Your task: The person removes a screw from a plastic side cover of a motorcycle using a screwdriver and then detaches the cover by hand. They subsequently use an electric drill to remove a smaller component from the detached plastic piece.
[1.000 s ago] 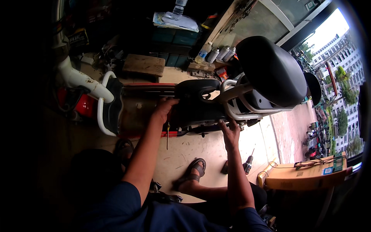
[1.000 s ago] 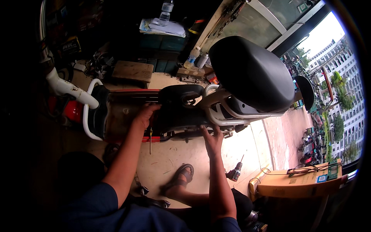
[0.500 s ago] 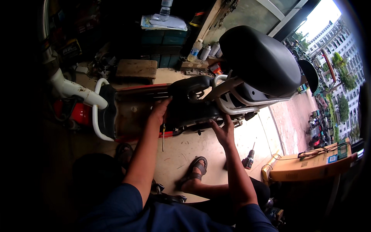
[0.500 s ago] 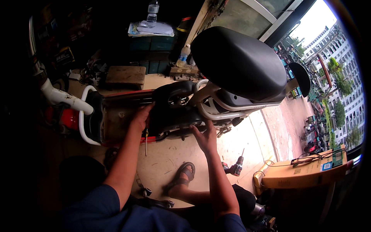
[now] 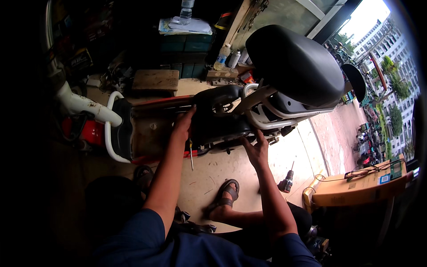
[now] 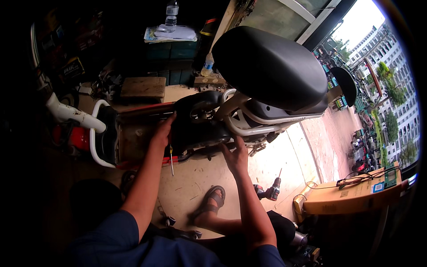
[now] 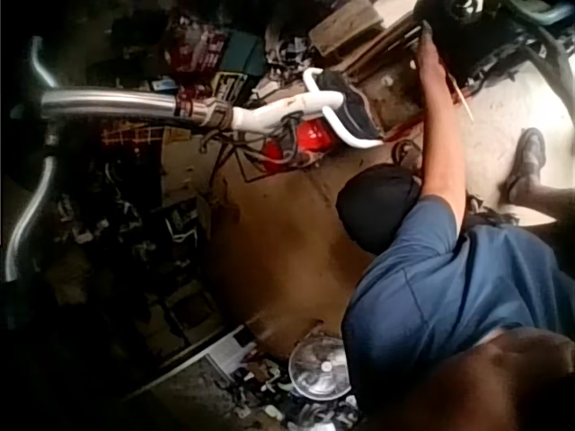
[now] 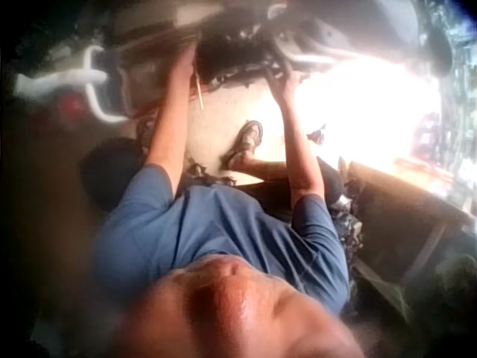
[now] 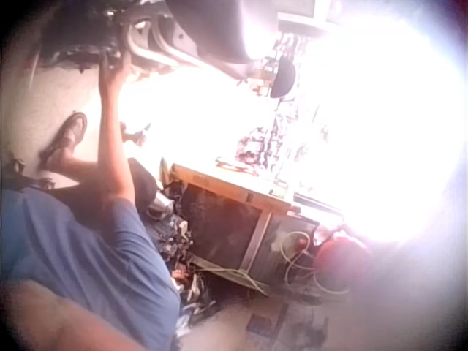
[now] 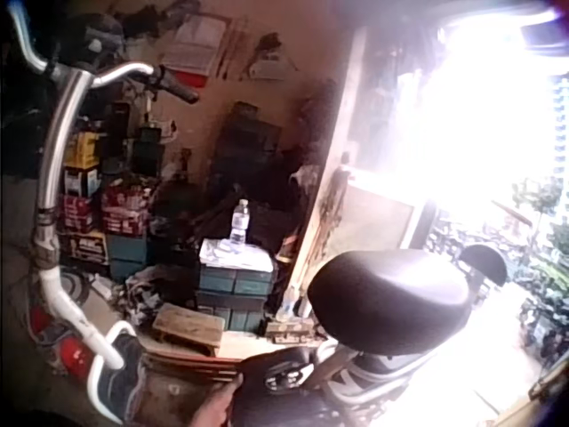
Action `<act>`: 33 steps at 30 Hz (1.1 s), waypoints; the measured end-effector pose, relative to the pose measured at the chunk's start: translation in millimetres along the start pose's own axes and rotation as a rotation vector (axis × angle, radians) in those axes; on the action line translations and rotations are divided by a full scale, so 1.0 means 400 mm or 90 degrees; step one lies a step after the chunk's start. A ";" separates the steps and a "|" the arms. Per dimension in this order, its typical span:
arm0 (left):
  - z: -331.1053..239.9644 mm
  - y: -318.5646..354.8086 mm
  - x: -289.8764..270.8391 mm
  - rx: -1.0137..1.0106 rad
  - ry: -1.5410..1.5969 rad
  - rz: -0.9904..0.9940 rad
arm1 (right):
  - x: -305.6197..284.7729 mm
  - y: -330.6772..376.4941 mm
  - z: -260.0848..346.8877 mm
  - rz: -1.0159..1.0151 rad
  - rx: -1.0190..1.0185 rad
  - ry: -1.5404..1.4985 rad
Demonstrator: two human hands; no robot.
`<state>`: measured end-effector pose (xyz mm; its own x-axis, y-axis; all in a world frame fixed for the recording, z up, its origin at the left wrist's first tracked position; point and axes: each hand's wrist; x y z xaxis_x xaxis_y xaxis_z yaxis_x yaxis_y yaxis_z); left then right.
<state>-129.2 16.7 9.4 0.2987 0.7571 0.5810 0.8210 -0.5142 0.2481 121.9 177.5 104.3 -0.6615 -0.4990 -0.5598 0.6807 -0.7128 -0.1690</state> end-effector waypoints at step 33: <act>-0.091 0.020 0.165 0.269 -0.584 0.026 | 0.002 0.001 -0.010 -0.067 -0.060 0.135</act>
<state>-120.6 47.8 78.0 0.4434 0.8511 -0.2810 0.8536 -0.4966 -0.1574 122.8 178.5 100.6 -0.6559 -0.3027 -0.6915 0.6450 -0.7007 -0.3050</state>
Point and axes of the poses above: each hand's wrist, its own y-axis away from the middle knuckle, its own x-axis out of the palm, z = x × y, and after that the axes turned 13 degrees about x, right-handed
